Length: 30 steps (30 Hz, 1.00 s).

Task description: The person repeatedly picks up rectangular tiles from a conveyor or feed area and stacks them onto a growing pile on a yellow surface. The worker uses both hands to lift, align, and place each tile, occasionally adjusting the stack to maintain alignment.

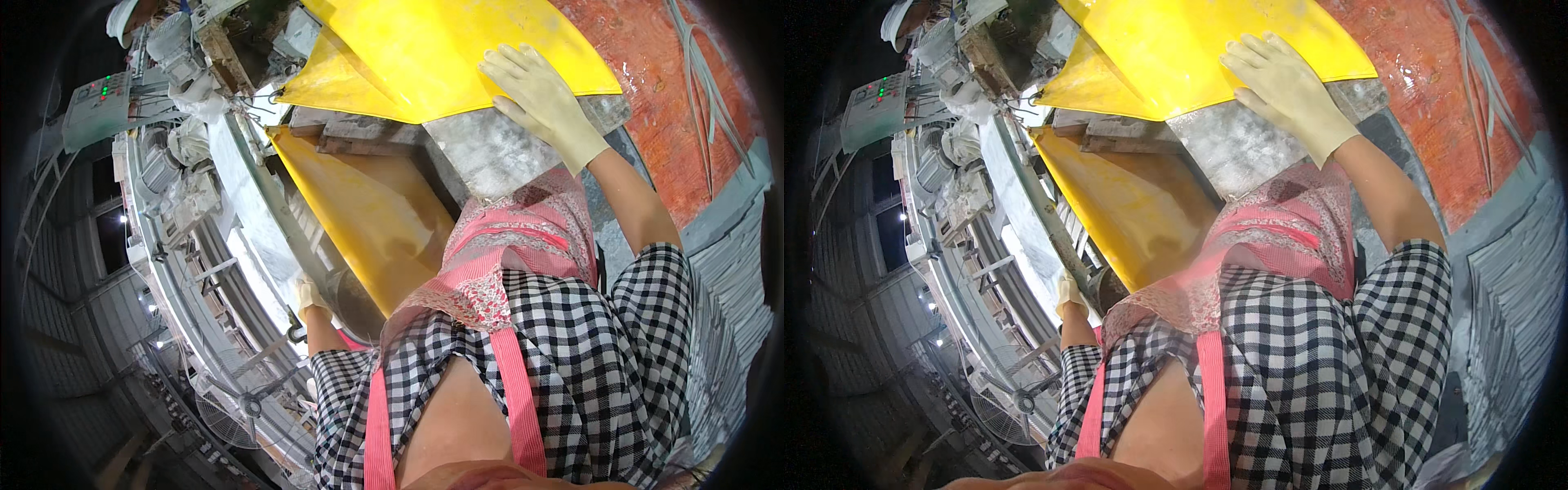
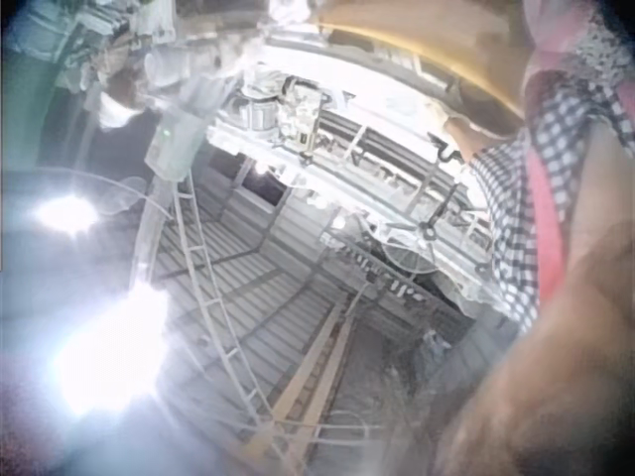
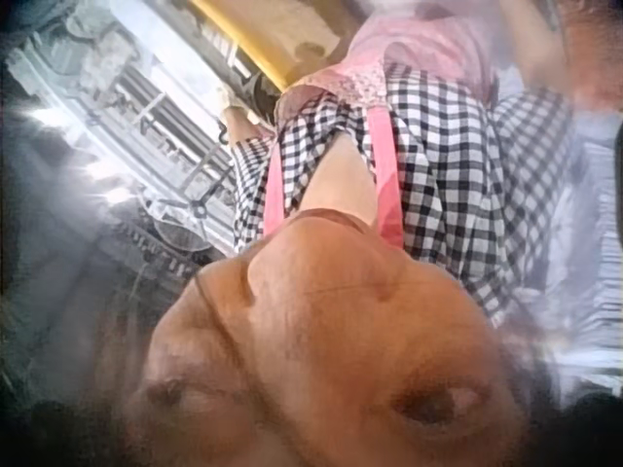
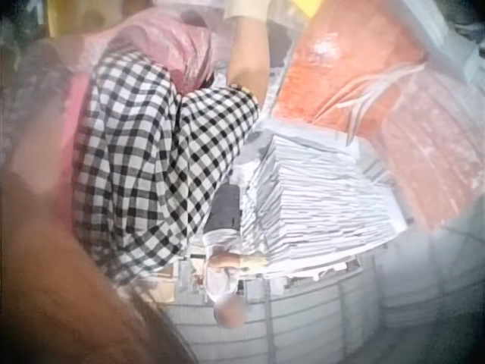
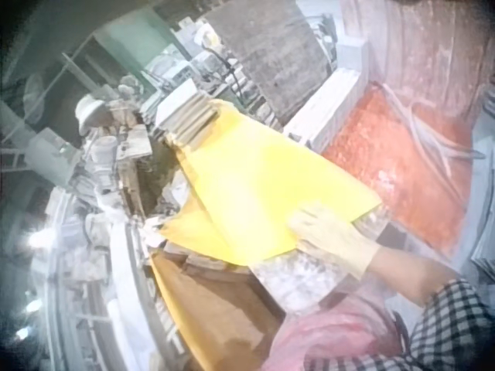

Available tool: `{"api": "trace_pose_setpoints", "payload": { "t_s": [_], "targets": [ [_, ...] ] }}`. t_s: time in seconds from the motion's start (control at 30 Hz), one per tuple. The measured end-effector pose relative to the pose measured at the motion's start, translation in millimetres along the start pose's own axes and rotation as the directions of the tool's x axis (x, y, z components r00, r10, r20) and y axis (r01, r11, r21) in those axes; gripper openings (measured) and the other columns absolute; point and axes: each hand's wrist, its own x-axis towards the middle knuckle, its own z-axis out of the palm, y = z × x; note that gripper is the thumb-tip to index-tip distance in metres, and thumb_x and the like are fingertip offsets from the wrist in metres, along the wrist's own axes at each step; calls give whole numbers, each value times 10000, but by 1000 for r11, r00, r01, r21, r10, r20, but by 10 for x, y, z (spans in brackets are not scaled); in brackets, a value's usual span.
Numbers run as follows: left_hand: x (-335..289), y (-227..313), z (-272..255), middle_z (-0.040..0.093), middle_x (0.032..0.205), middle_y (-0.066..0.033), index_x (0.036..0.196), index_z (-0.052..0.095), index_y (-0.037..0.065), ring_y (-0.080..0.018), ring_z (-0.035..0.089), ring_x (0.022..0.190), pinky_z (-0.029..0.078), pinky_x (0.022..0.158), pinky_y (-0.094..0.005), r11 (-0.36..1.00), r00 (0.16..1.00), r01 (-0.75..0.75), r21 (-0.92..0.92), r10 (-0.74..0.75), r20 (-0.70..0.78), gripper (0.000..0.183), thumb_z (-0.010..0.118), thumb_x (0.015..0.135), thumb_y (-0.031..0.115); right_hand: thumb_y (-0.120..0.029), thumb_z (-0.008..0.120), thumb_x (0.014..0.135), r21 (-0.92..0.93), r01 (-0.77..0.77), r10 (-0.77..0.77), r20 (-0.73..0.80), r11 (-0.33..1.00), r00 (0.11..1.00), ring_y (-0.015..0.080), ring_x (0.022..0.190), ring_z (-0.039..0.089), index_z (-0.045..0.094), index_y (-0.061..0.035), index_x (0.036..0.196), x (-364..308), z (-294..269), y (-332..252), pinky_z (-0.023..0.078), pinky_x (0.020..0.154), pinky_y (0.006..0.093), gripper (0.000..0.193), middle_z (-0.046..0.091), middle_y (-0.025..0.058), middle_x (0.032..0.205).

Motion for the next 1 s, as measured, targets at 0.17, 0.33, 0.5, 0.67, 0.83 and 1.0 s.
{"api": "trace_pose_setpoints", "payload": {
  "t_s": [0.17, 0.33, 0.5, 0.67, 0.83, 1.0],
  "targets": [
    [16, 27, -61, 636, 1156, -69, 1295, 565, 97, -225, 601, 966, 494, 826, -369, 982, 1000, -13, 190, 17, -16, 484, 486, 1029, 494, -226, 662, 904, 40, -18, 19, -9, 999, 1000, 306, 1389, 446, 524, -90, 1401, 8, 1, -39, 322, 1188, 491, 533, 525, 93, 1464],
    [32, 13, -69, 610, 1239, -83, 1318, 545, 72, -233, 569, 1058, 471, 892, -395, 925, 997, -4, 380, 33, -72, 551, 456, 1028, 532, -231, 659, 894, 43, 5, -3, -54, 999, 999, 294, 1369, 463, 555, -68, 1355, 10, 16, -39, 322, 1180, 480, 500, 548, 105, 1428],
    [-70, -8, -46, 584, 1292, -113, 1370, 504, 68, -260, 565, 1091, 479, 910, -415, 947, 995, -27, 321, 57, -84, 589, 460, 1023, 542, -216, 675, 887, 59, -5, 7, -29, 998, 1000, 315, 1384, 449, 538, -86, 1383, 15, 16, -50, 321, 1185, 495, 531, 533, 90, 1447],
    [-105, -22, -50, 558, 1345, -122, 1447, 443, 73, -288, 567, 1109, 490, 914, -411, 972, 999, -2, 234, 12, -43, 654, 462, 1018, 567, -213, 680, 883, 73, -3, 5, -30, 997, 1000, 323, 1380, 453, 538, -85, 1382, 28, 16, -47, 317, 1188, 495, 535, 529, 93, 1451],
    [-73, -79, -101, 590, 1274, -96, 1422, 481, 91, -257, 567, 1062, 476, 908, -424, 961, 998, -48, 273, 59, -34, 603, 418, 1043, 556, -210, 680, 885, 74, -5, 9, -45, 997, 999, 329, 1373, 462, 541, -86, 1382, 10, 72, -17, 315, 1190, 492, 531, 535, 97, 1450],
    [181, -336, -236, 552, 1356, -117, 1368, 498, 139, -265, 522, 1139, 445, 963, -429, 995, 998, 13, 99, -7, -66, 517, 409, 1052, 539, -227, 656, 903, 44, 17, -15, -34, 999, 999, 334, 1366, 463, 548, -75, 1370, 68, 32, -73, 321, 1176, 492, 503, 541, 115, 1446]
  ]
}}
